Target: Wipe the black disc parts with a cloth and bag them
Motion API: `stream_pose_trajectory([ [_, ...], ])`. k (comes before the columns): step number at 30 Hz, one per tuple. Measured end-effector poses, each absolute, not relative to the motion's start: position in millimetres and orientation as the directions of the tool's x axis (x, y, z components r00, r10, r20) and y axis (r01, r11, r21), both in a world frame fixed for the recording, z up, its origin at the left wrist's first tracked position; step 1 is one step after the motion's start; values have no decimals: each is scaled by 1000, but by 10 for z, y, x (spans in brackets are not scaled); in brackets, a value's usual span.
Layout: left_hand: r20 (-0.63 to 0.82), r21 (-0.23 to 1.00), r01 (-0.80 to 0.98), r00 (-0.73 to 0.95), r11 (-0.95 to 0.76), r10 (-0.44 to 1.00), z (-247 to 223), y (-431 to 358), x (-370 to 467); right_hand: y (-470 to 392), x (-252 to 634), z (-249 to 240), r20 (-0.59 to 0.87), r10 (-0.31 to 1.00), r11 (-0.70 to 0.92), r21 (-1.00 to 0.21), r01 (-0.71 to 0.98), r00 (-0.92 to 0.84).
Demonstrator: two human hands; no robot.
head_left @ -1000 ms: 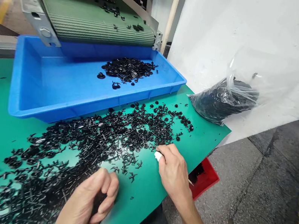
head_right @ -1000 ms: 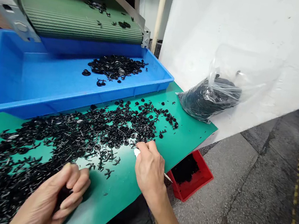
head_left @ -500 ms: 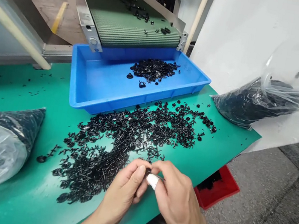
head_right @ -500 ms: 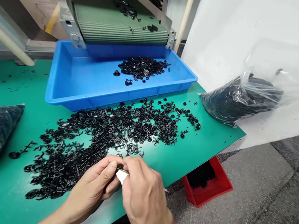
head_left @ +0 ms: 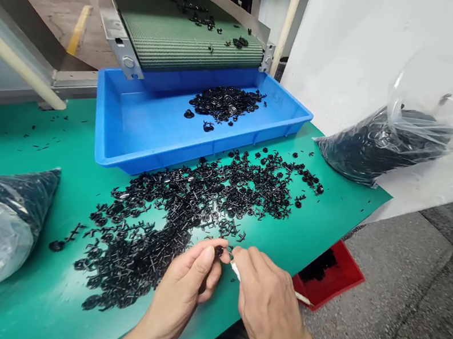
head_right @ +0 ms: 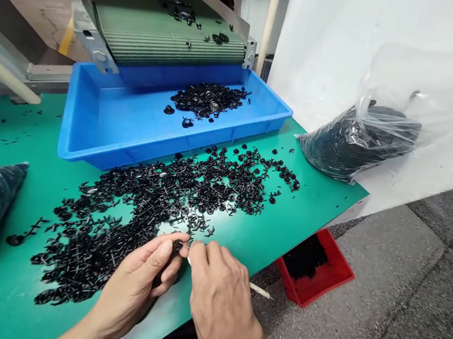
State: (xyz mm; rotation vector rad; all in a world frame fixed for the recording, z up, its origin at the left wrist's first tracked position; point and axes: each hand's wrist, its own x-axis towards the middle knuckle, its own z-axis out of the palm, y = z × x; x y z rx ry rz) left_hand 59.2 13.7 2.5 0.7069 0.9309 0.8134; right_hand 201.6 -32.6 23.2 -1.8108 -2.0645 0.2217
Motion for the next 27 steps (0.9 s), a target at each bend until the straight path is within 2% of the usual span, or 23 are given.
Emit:
stream_pose_trajectory([
  [11, -422, 845, -178, 355, 504, 834, -31, 110, 566, -294, 1994, 229, 188, 977, 164, -350, 922, -102],
  [19, -388, 905, -73, 258, 418, 885, -43, 77, 562, -309, 1945, 156, 239, 965, 179, -295, 938, -109],
  [22, -394, 906, -62, 234, 418, 889, -38, 78, 571, -298, 1945, 147, 169, 982, 142, -351, 926, -87],
  [27, -472, 880, 10, 143, 476, 870, -16, 109, 570, -188, 2030, 254, -50, 993, 70, -470, 880, -106],
])
